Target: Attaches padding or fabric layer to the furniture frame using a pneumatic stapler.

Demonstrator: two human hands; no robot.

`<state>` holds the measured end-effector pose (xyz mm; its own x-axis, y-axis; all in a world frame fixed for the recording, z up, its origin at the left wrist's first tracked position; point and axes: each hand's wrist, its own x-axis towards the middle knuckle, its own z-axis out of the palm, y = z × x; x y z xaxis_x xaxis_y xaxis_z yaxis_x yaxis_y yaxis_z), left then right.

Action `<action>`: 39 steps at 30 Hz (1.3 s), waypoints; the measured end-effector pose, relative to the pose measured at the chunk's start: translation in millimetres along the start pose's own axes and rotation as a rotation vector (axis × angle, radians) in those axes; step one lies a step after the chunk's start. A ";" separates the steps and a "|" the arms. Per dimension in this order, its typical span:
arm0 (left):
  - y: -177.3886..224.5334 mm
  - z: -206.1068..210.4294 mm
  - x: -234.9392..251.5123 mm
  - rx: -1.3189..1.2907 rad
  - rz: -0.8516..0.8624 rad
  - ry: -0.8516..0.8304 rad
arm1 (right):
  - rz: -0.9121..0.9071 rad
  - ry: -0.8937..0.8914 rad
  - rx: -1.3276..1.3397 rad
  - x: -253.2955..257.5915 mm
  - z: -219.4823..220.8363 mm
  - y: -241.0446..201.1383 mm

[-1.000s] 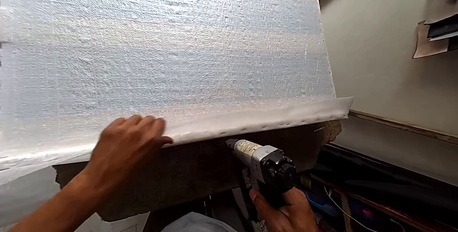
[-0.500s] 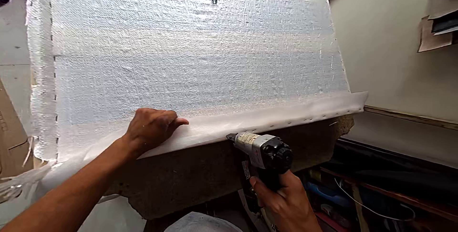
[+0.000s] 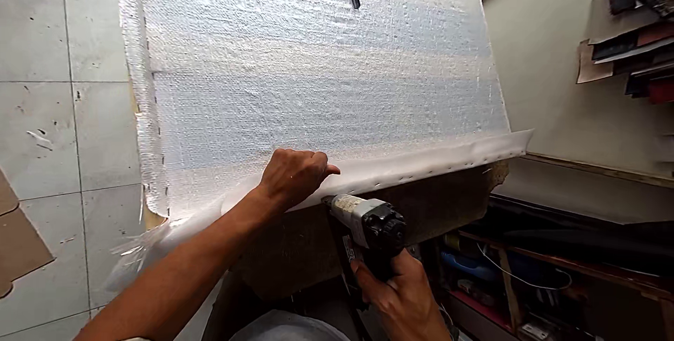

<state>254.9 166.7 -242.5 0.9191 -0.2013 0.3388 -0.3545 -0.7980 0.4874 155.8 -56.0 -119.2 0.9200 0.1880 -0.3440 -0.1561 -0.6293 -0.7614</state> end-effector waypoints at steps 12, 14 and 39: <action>-12.4 -161.8 -232.2 0.211 -0.582 0.129 | -0.086 -0.050 -0.007 1.7 -13.8 13.8; -35.5 -171.2 -234.1 0.100 -0.606 0.192 | -0.114 -0.053 -0.019 6.6 -8.8 11.5; -157.7 -185.9 -204.4 -0.107 -0.222 -0.082 | 0.023 -0.070 -0.059 -54.5 153.6 -111.5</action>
<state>90.9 439.3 -239.0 0.9857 -0.0762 0.1500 -0.1544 -0.7642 0.6263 67.8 119.8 -99.9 0.8886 0.2242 -0.4001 -0.1532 -0.6771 -0.7197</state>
